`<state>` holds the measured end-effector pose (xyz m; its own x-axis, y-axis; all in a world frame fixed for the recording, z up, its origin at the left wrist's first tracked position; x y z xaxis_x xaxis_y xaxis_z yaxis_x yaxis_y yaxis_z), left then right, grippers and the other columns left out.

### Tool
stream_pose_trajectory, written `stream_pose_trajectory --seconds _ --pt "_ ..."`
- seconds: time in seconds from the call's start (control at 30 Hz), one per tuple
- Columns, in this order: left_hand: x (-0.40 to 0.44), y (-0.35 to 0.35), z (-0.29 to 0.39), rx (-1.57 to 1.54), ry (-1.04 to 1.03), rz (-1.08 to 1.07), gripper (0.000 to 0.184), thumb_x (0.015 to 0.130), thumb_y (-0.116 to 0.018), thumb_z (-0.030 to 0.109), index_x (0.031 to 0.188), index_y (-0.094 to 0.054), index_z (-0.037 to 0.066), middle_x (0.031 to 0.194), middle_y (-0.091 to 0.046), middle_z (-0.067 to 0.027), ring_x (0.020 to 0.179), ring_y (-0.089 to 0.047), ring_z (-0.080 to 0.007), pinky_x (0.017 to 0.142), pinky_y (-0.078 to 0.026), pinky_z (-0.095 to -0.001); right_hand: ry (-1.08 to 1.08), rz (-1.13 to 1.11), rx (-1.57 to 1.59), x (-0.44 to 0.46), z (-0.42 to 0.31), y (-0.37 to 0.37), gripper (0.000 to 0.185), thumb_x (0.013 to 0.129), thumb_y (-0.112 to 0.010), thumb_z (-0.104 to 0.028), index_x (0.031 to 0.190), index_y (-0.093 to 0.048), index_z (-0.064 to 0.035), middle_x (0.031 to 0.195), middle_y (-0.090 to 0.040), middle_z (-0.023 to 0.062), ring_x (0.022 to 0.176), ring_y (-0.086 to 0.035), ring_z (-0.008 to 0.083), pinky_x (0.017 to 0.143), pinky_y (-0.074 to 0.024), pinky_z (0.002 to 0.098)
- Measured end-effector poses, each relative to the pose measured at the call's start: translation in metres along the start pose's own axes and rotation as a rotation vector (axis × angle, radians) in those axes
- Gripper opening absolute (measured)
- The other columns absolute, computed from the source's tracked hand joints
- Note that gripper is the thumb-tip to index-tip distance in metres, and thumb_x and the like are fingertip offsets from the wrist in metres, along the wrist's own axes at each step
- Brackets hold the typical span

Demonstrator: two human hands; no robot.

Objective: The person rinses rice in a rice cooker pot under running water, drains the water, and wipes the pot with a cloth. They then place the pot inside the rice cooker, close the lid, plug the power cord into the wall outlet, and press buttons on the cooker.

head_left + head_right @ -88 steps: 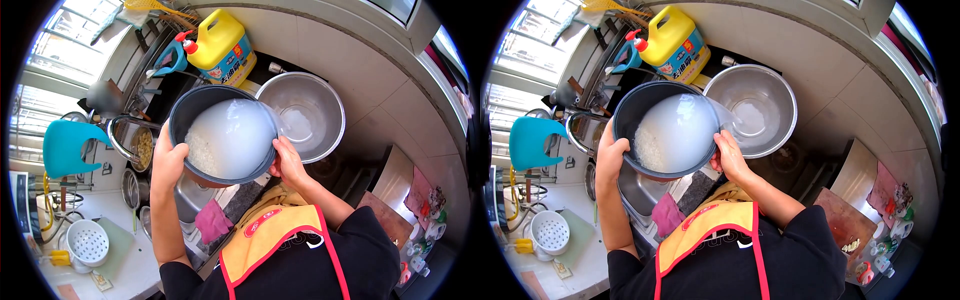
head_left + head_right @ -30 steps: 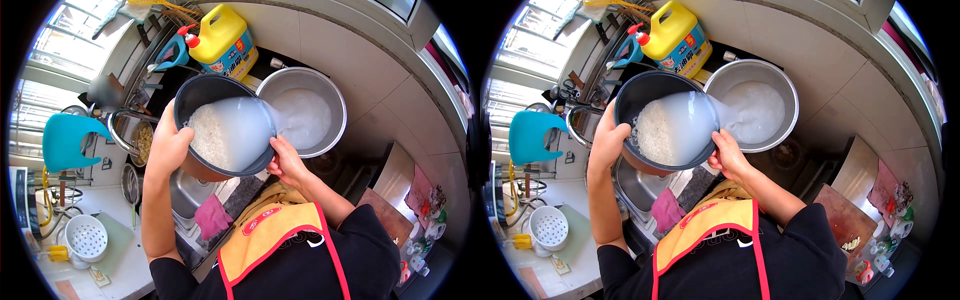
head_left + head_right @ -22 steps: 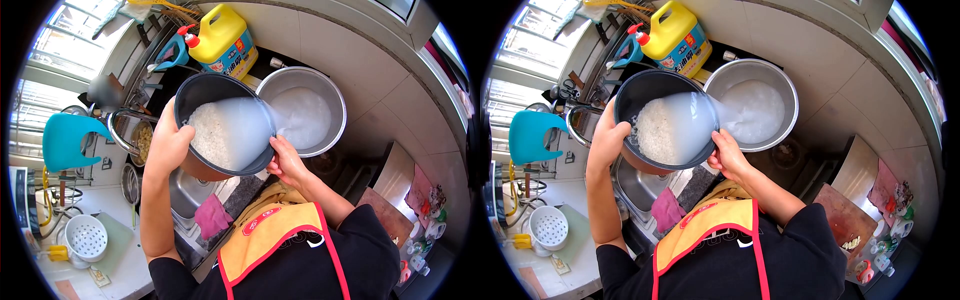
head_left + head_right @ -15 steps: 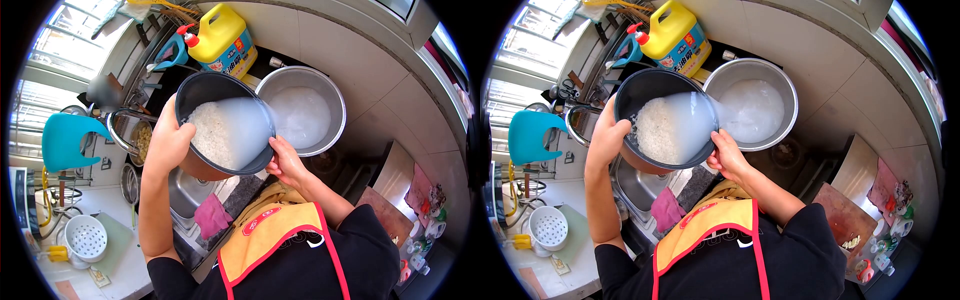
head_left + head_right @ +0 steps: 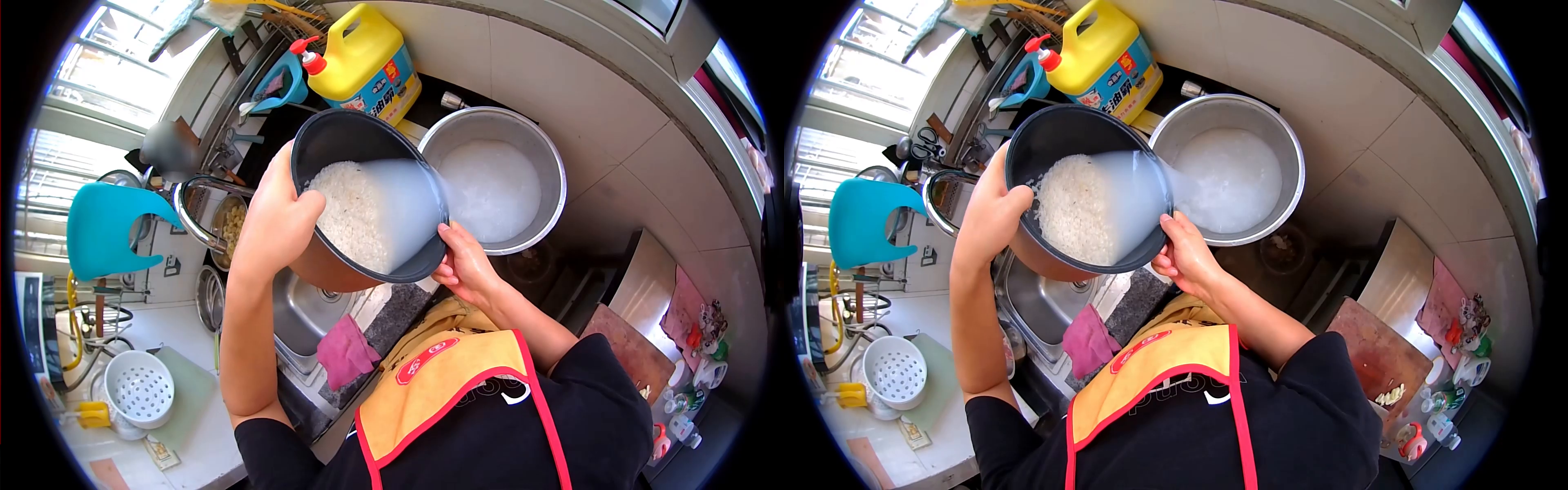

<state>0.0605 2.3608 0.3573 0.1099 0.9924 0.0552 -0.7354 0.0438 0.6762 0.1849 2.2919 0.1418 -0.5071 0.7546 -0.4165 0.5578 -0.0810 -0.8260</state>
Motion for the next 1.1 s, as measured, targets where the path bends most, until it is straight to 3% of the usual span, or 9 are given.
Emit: stream_pose_trajectory --seconds 0.53,1.1 --pt "0.007 0.0 0.023 0.089 -0.095 0.011 0.047 0.065 -0.044 -0.001 0.112 -0.047 -0.005 0.103 -0.056 -0.022 0.1 -0.051 -0.0344 0.091 -0.037 -0.0339 0.026 -0.085 0.073 0.005 0.003 -0.005 0.012 0.094 -0.037 -0.023 0.093 -0.039 -0.0109 0.064 -0.041 0.0009 0.04 -0.027 0.0063 0.035 -0.0209 0.0189" --pt "0.015 -0.003 0.027 0.171 -0.077 -0.023 0.047 0.067 -0.045 0.001 0.113 -0.046 -0.006 0.107 -0.052 -0.0242 0.104 -0.048 -0.0368 0.093 -0.035 -0.0355 0.024 -0.075 0.08 0.007 0.002 -0.007 0.01 0.094 -0.035 -0.021 0.097 -0.04 -0.012 0.064 -0.04 -0.0001 0.039 -0.026 0.0062 0.035 -0.0208 0.0186"
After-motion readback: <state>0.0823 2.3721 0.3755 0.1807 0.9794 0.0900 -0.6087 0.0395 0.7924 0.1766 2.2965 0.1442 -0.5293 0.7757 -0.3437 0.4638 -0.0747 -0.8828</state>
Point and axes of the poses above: each hand's wrist, its own x-axis towards the middle knuckle, its own y-axis out of the back of the hand, z = x × y, the point moved 10 cm from there along x, towards the middle knuckle
